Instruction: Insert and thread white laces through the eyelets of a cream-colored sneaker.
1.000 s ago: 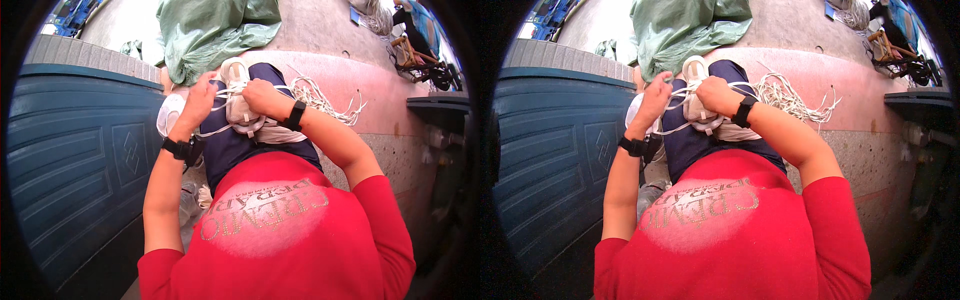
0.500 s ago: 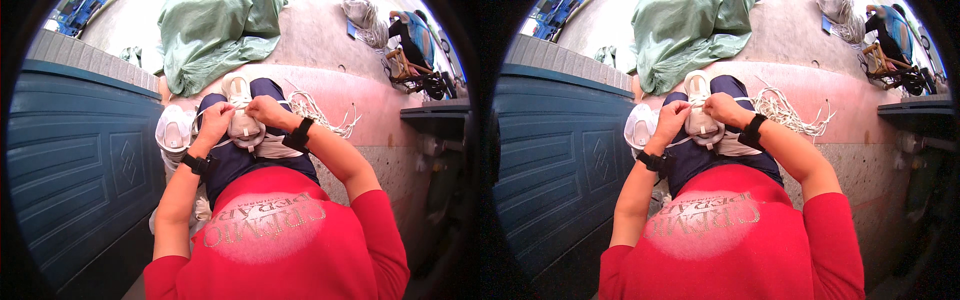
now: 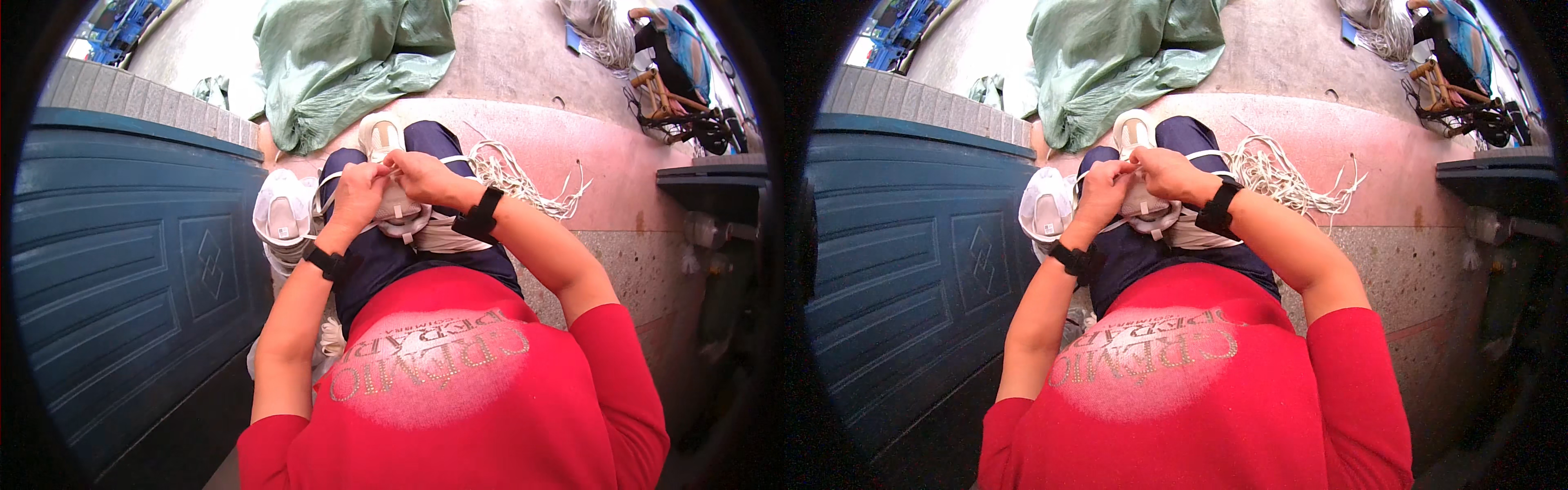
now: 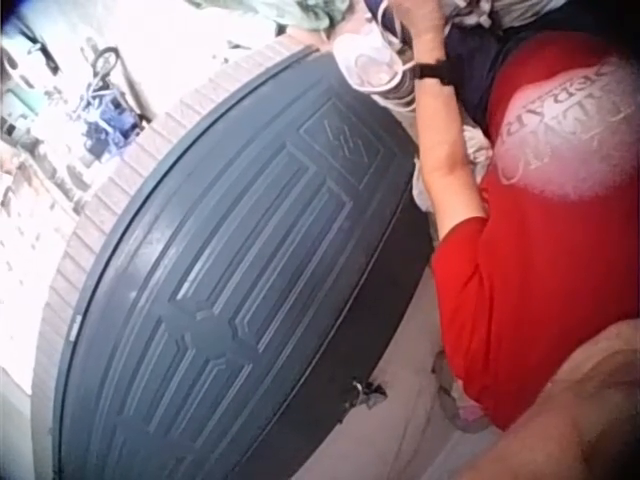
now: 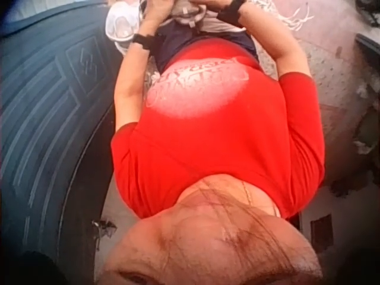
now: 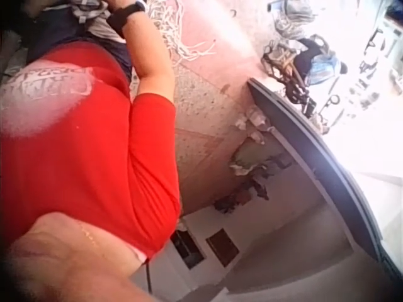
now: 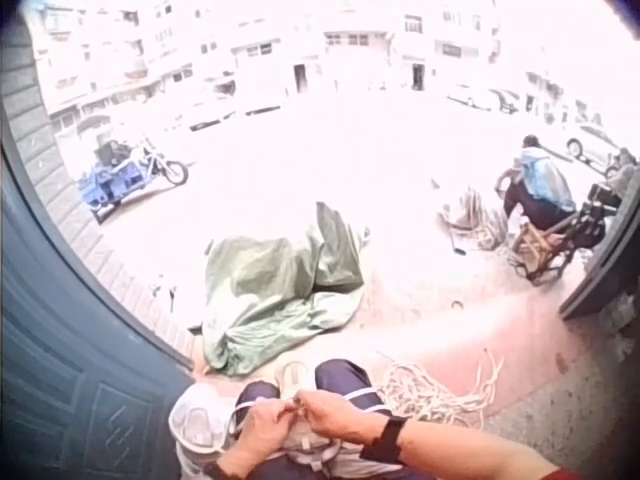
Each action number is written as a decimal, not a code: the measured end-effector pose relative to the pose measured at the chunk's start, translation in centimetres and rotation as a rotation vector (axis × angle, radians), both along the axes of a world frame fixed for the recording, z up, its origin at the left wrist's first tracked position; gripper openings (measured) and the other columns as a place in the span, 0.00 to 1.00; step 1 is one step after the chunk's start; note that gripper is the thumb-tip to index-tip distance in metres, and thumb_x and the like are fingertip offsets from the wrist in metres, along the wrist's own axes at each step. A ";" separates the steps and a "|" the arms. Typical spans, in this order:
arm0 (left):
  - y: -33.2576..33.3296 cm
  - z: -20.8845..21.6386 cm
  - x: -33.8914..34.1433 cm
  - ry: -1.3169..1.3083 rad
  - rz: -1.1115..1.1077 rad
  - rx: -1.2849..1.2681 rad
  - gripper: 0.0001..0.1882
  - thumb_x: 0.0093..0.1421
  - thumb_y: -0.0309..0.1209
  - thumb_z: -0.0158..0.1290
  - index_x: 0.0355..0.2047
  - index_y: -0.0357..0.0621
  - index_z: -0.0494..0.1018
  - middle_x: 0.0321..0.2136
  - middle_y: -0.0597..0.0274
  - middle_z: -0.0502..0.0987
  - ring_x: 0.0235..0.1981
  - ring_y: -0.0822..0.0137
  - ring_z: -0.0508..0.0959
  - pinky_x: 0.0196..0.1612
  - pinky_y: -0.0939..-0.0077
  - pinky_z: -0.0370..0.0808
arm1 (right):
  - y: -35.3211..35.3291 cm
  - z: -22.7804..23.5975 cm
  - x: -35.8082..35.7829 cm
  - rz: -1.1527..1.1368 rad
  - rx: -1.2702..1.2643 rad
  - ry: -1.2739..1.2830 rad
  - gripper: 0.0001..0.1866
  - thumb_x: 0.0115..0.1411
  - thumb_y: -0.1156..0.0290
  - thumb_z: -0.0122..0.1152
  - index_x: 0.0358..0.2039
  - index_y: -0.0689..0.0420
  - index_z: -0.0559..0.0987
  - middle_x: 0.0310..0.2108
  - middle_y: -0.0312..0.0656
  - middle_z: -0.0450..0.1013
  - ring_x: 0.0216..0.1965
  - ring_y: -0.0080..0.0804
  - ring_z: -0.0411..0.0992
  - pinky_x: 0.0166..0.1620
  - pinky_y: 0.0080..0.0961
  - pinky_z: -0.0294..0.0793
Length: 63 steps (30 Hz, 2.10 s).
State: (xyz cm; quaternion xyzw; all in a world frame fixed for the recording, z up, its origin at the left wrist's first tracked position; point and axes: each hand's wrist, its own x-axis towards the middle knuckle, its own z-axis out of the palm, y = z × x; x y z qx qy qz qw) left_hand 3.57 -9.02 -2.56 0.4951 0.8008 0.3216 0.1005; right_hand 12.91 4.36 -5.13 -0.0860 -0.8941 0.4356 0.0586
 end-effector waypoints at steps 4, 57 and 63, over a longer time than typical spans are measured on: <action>0.6 -0.2 -0.3 0.082 -0.102 -0.046 0.06 0.49 0.26 0.50 0.28 0.40 0.74 0.25 0.52 0.74 0.30 0.53 0.70 0.33 0.66 0.68 | 0.5 0.7 0.1 -0.017 -0.134 -0.066 0.14 0.48 0.75 0.51 0.37 0.60 0.69 0.30 0.51 0.71 0.35 0.46 0.71 0.38 0.35 0.69; 1.8 -0.1 -0.2 -0.337 0.081 -0.131 0.10 0.47 0.28 0.54 0.29 0.33 0.72 0.21 0.52 0.75 0.22 0.67 0.75 0.29 0.72 0.71 | 1.8 4.6 -2.0 0.014 -0.348 0.075 0.12 0.53 0.72 0.54 0.38 0.64 0.74 0.26 0.39 0.73 0.27 0.24 0.69 0.32 0.20 0.69; 1.7 -1.0 0.0 -0.288 0.133 0.024 0.09 0.47 0.30 0.53 0.24 0.35 0.73 0.20 0.47 0.73 0.23 0.53 0.75 0.29 0.66 0.71 | 1.6 5.9 0.2 -0.228 0.237 0.439 0.14 0.45 0.76 0.58 0.35 0.57 0.73 0.28 0.43 0.71 0.33 0.41 0.68 0.40 0.33 0.67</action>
